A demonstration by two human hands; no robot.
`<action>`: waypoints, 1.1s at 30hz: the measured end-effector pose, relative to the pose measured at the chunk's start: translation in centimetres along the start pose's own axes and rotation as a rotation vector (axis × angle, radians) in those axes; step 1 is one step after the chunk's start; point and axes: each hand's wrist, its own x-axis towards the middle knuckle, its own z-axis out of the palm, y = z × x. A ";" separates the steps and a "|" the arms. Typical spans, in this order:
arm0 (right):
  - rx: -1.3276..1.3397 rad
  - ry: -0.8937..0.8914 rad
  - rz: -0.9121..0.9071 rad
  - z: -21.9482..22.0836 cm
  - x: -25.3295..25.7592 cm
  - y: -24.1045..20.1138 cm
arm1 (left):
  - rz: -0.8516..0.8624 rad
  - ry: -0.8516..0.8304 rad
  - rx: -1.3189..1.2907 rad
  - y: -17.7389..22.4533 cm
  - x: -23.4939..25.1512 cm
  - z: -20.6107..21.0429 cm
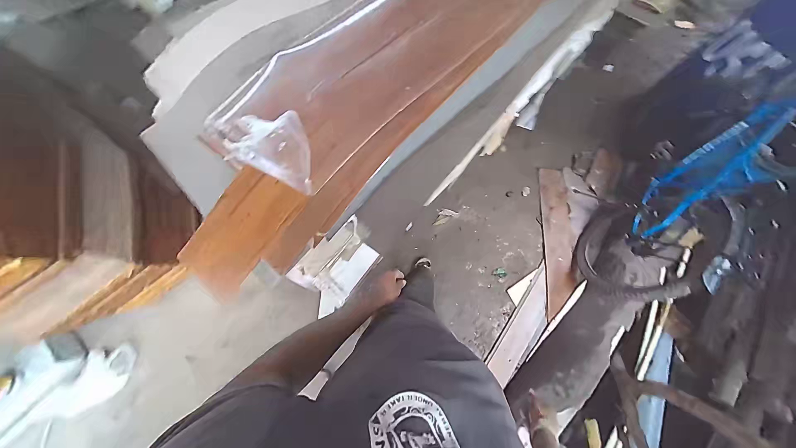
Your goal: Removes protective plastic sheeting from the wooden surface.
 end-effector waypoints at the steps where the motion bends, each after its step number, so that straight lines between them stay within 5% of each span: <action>1: 0.015 0.219 -0.195 0.8 4.4 -1.0 | -0.024 0.048 -0.080 -1.3 0.0 -0.1; 3: 0.032 0.330 -0.363 0.6 9.2 -6.6 | -0.090 0.184 -0.292 -2.7 -0.3 -1.0; 6: -0.036 0.283 -0.444 0.3 7.1 -17.2 | -0.211 0.541 -0.515 -3.3 -0.1 -4.5; 12: -0.532 0.254 -0.770 4.0 1.0 -33.2 | -0.587 1.330 -0.914 -9.5 6.3 -21.4; 15: -0.891 0.327 -0.952 6.1 -2.8 -40.6 | -0.842 1.238 -0.914 -12.9 9.5 -28.6; 18: -0.972 0.277 -1.084 9.1 -7.7 -47.9 | -0.950 1.081 -0.839 -16.4 13.1 -32.6; 23: -1.051 0.200 -1.548 12.0 -13.3 -57.3 | -0.663 1.035 -0.891 -18.4 13.8 -34.5; 28: -1.298 -0.015 -1.600 14.7 -13.0 -68.8 | -0.508 1.105 -0.872 -15.9 12.7 -34.0; 33: -1.225 -0.381 -1.805 18.4 -13.8 -78.3 | -0.306 1.174 -0.742 -3.4 13.7 -31.7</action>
